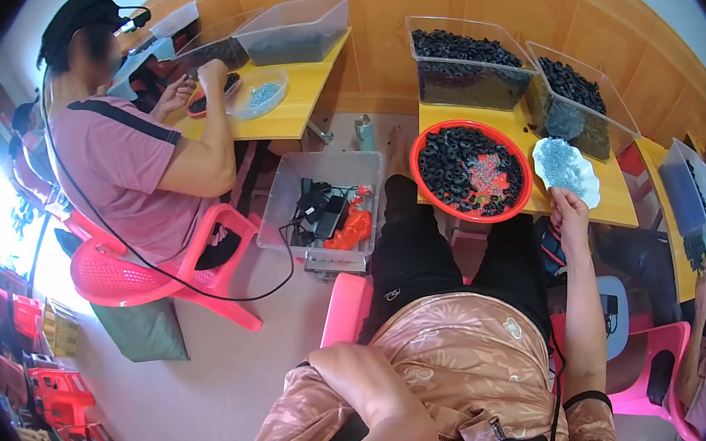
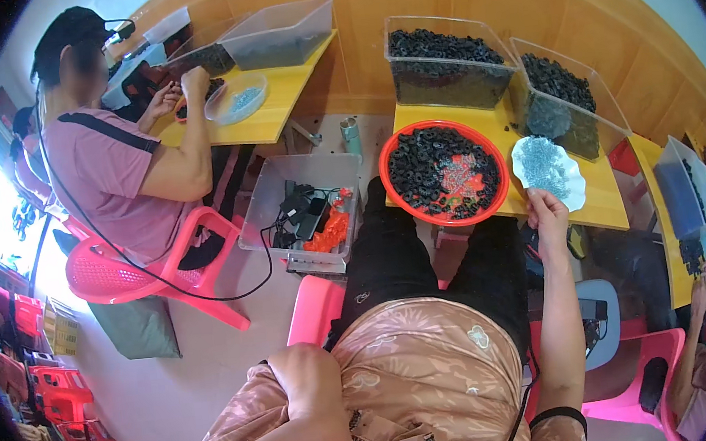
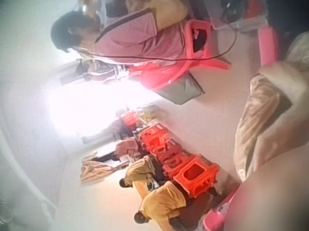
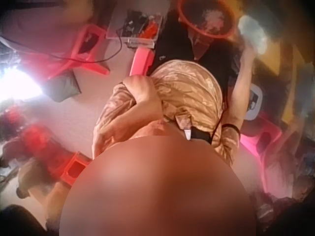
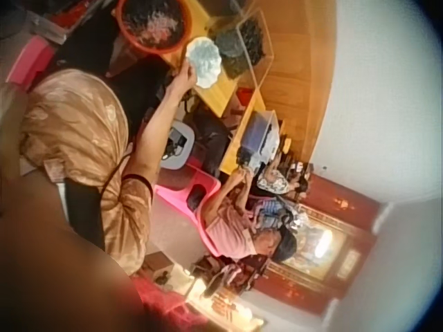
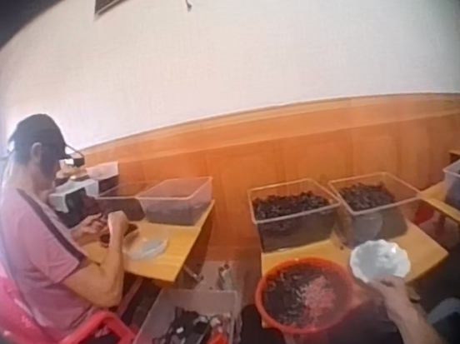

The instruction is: The person assembles components by picking up black rings from a tray and inserting small pieces into them by hand.

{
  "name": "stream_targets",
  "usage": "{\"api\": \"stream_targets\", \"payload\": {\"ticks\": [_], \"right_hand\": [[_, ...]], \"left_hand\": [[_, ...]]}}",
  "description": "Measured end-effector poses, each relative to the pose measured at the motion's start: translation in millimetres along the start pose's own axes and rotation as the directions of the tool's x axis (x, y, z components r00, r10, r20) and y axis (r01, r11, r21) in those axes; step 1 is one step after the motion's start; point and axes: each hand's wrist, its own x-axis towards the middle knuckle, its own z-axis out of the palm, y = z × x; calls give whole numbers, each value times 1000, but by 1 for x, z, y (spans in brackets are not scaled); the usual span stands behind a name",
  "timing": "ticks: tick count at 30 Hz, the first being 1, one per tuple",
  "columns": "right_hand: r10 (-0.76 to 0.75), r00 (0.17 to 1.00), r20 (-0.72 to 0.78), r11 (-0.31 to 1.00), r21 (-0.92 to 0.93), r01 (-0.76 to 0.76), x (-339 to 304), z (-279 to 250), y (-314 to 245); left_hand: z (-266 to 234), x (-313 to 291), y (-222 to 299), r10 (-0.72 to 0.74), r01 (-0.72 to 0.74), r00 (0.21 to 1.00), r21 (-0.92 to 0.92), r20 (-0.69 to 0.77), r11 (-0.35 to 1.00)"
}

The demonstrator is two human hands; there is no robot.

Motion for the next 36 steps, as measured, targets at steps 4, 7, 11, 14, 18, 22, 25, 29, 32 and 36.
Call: {"api": "stream_targets", "payload": {"ticks": [4, 7, 11, 14, 18, 22, 25, 29, 32, 36], "right_hand": [[9, 1000, -9, 1000, -19, -9, 0, 2, -1], [27, 1000, -7, 1000, 1, -27, -1, 3, -2], [44, 998, -42, 999, -12, -44, -1, 3, 0], [52, 998, -48, 998, -42, -54, -1, 2, 1], [20, 1000, 22, 1000, 17, -20, -4, 4, -4], [8, 1000, -4, 1000, 6, -8, -5, 6, -9], [0, 1000, -14, 1000, 1, 0, -5, 6, -10], [5, 1000, -9, 1000, 3, -5, -5, 6, -8], [10, 1000, -14, 1000, -1, -10, -5, 7, -8], [28, 999, -15, 999, -25, -28, -5, 7, -9]], "left_hand": [[-1, 4, 0, 3, -3, 1000, 5, 5, 1000], [-3, 5, -1, 6, -7, 1000, 10, 11, 1000], [-6, 6, -3, -41, 41, 999, 32, 1, 999], [-12, 7, -9, -94, 95, 995, 33, -10, 995], [-13, 5, -9, -121, 121, 993, -16, -17, 993], [-12, 2, -7, -124, 123, 992, -40, -24, 992], [-12, 1, -7, -127, 125, 992, -50, -27, 991], [-11, 1, -6, -129, 127, 991, -49, -28, 991], [-10, 2, -4, -110, 109, 994, -42, -20, 993], [-10, 4, -2, -99, 98, 995, -36, -25, 994]]}}
